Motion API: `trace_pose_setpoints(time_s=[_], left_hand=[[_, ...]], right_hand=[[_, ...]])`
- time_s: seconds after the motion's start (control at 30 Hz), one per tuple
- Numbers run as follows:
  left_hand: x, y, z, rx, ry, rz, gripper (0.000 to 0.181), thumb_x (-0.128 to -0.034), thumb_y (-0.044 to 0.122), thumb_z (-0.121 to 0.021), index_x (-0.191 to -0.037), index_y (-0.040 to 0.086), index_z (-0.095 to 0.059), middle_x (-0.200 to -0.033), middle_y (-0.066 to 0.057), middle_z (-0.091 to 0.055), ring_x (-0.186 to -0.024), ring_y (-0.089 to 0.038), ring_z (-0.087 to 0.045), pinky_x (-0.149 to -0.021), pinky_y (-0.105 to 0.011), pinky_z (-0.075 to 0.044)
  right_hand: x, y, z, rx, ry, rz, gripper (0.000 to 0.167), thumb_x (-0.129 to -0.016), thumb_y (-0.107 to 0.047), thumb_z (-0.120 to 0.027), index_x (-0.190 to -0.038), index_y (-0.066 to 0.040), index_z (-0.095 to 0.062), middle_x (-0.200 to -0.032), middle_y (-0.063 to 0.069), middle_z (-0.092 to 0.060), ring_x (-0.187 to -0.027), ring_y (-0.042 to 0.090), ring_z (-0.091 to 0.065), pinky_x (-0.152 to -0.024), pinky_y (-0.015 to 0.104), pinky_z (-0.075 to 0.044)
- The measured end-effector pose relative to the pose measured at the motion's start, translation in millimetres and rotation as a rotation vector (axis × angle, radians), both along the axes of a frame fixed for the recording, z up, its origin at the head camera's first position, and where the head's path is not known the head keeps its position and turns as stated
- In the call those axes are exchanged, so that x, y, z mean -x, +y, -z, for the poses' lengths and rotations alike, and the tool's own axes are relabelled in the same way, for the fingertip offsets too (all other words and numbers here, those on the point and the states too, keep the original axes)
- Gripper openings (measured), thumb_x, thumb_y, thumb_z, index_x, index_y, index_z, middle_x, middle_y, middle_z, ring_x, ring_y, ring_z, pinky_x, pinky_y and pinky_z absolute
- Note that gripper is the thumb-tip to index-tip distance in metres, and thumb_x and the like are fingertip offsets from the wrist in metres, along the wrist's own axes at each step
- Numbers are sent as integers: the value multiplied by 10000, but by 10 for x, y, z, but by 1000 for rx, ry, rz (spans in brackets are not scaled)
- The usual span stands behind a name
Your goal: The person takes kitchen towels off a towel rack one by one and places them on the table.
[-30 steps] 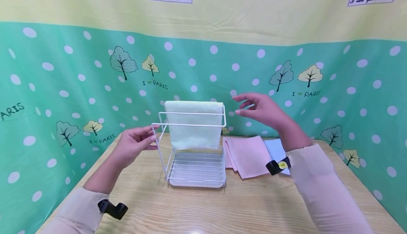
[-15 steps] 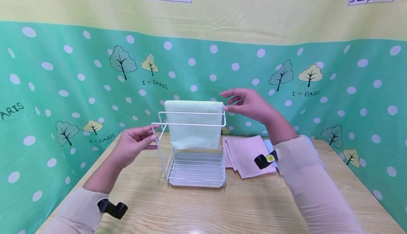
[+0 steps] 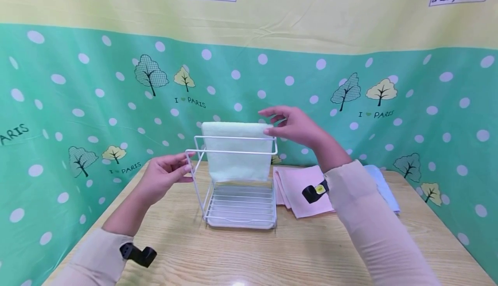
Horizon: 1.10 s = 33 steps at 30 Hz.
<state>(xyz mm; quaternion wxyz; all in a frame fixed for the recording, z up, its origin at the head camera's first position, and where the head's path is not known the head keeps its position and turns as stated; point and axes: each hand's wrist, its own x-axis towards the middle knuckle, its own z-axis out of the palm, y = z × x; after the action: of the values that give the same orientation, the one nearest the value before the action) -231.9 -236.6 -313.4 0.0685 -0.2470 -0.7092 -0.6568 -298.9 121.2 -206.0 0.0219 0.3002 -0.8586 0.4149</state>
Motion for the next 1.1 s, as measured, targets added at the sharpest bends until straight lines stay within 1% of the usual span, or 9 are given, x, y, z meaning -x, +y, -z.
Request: trace_pose_setpoints(time_s=[0.13, 0.27, 0.37, 0.47, 0.67, 0.9, 1.1], left_hand=[[-8, -4, 2, 2, -1, 0, 341, -925, -32, -630, -1232, 107, -685, -1020, -78, -714, -886, -148, -687, -760, -434, -592], [-10, -10, 9, 2, 1, -3, 339, -926, -34, -626, -1228, 109, -688, -1004, -64, -714, -879, -141, -687, -752, -413, -599], [-8, -10, 15, 0, 6, -1, 341, -924, -42, -626, -1222, 109, -693, -983, -86, -705, -859, -134, -680, -746, -413, -601], [-6, -9, 17, -1, 7, 0, 344, -923, -43, -626, -1220, 116, -696, -977, -83, -703, -854, -132, -678, -745, -415, -600], [-1, -6, 14, -2, 0, 2, 343, -927, -37, -624, -1232, 106, -683, -1023, -40, -718, -890, -139, -688, -755, -416, -596], [4, -6, 14, 0, 4, 3, 339, -930, -38, -619, -1233, 100, -683, -1025, -68, -716, -892, -145, -689, -757, -411, -597], [8, -6, 7, 9, -4, -10, 331, -934, -19, -624, -1233, 109, -684, -1014, -74, -712, -884, -142, -685, -760, -406, -598]], right_hand=[[35, -62, -17, -5, 25, -1, 502, -857, -198, -775, -1330, -218, -611, -1328, -25, -570, -1161, 202, -537, -940, 372, -531], [73, -123, -44, 0, 26, -12, 507, -851, -191, -781, -1329, -212, -613, -1349, -5, -557, -1175, 220, -530, -963, 383, -514], [90, -160, -67, 4, 24, -21, 513, -845, -182, -785, -1329, -195, -614, -1354, 15, -555, -1176, 234, -527, -971, 395, -508], [97, -195, -92, -10, 27, -16, 510, -840, -190, -789, -1321, -212, -620, -1340, -16, -562, -1170, 207, -532, -965, 379, -512], [115, -278, -130, -44, 26, 0, 492, -838, -214, -790, -1301, -261, -633, -1316, -53, -568, -1157, 164, -539, -944, 350, -525], [139, -418, -135, -11, -8, -18, 519, -819, -180, -810, -1305, -249, -642, -1325, -47, -565, -1165, 167, -537, -914, 325, -548], [173, -513, -115, -6, -31, 11, 497, -824, -169, -805, -1289, -254, -651, -1299, -81, -575, -1171, 156, -532, -889, 319, -558]])
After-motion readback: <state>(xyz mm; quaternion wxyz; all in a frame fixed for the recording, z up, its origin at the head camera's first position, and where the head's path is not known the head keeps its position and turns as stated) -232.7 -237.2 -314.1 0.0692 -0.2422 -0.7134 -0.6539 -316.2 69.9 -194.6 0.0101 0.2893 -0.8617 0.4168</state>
